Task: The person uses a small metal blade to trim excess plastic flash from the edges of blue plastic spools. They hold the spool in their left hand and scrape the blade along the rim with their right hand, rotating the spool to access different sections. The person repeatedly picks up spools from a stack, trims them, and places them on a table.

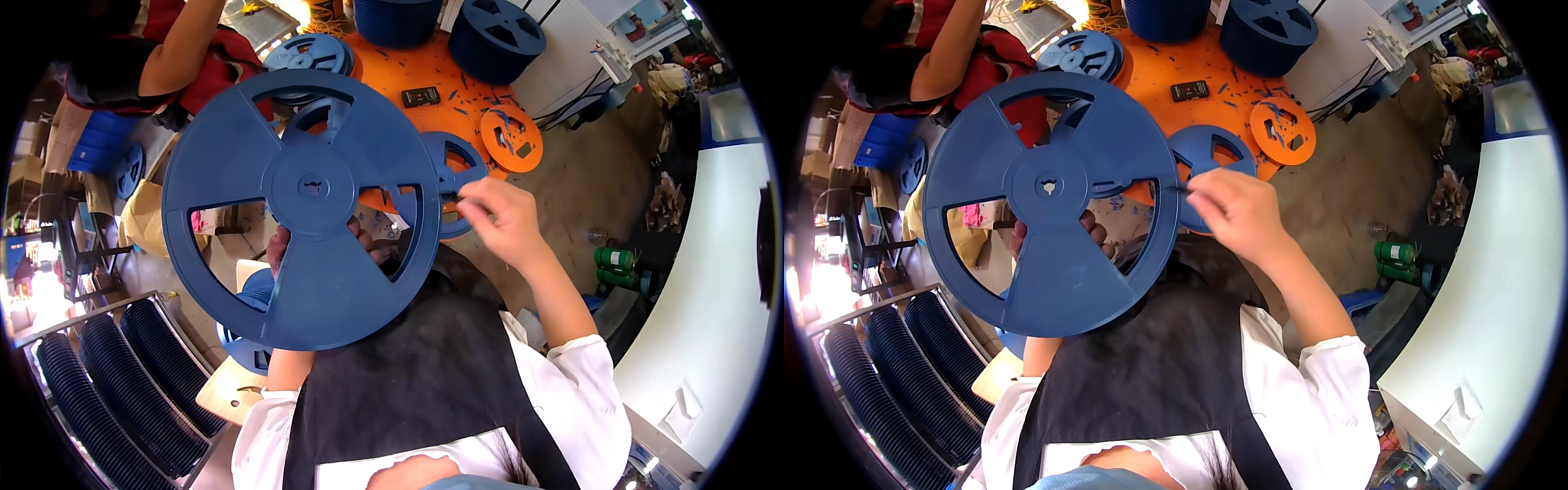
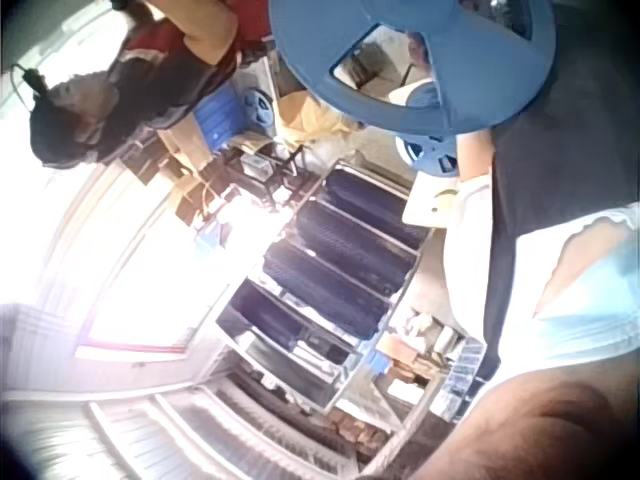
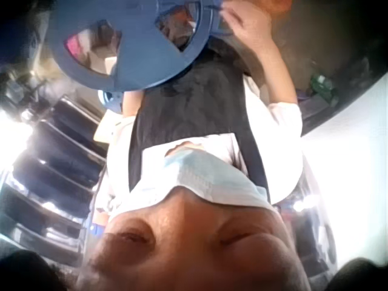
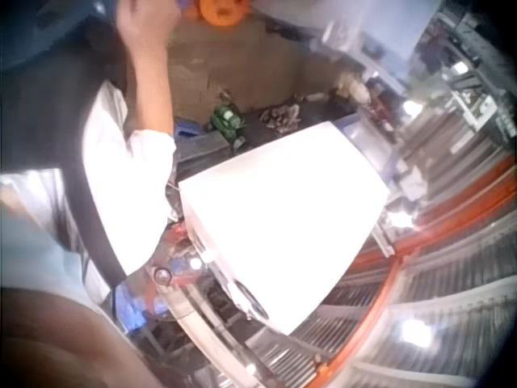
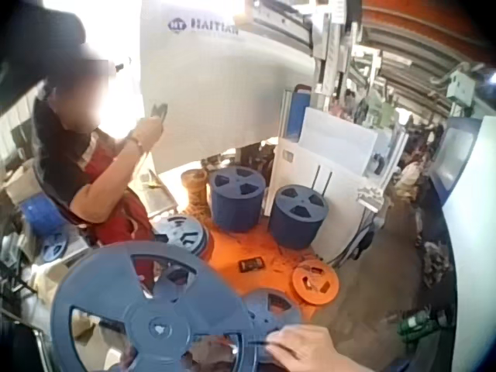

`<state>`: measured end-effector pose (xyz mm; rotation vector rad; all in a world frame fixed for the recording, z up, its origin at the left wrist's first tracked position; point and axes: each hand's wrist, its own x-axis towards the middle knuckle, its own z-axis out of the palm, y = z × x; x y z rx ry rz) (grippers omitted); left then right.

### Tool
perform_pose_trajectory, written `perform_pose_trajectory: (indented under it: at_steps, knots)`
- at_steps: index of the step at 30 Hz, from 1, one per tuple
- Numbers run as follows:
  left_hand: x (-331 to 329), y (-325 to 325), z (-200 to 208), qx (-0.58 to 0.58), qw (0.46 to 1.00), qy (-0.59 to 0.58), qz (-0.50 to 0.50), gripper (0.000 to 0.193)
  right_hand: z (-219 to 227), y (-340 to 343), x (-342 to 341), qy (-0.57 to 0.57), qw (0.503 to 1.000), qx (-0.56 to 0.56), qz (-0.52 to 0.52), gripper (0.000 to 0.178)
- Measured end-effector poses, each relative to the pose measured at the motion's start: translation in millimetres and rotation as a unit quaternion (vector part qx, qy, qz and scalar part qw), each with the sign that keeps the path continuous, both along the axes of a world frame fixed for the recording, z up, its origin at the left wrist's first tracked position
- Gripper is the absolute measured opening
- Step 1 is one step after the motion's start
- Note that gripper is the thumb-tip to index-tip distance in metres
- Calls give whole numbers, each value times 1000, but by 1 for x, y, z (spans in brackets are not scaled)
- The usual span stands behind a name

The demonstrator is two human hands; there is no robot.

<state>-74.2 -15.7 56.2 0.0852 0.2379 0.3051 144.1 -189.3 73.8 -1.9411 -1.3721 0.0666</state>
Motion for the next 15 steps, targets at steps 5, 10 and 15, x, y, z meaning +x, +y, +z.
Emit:
perform_pose_trajectory:
  at_steps: [5, 10, 15]
  knots:
    - [-12, -6, 0, -12, 999, 21, -41, 77, 8, 33, -7, -211, 972, 24, 102, 14]
    - [-14, -17, 4, -35, 999, 6, -32, 77, 14, 43, -7, -286, 950, 6, 124, 12]
    - [-20, -25, 10, -49, 998, 27, -21, 79, 14, 37, -7, -292, 945, -21, 145, 12]
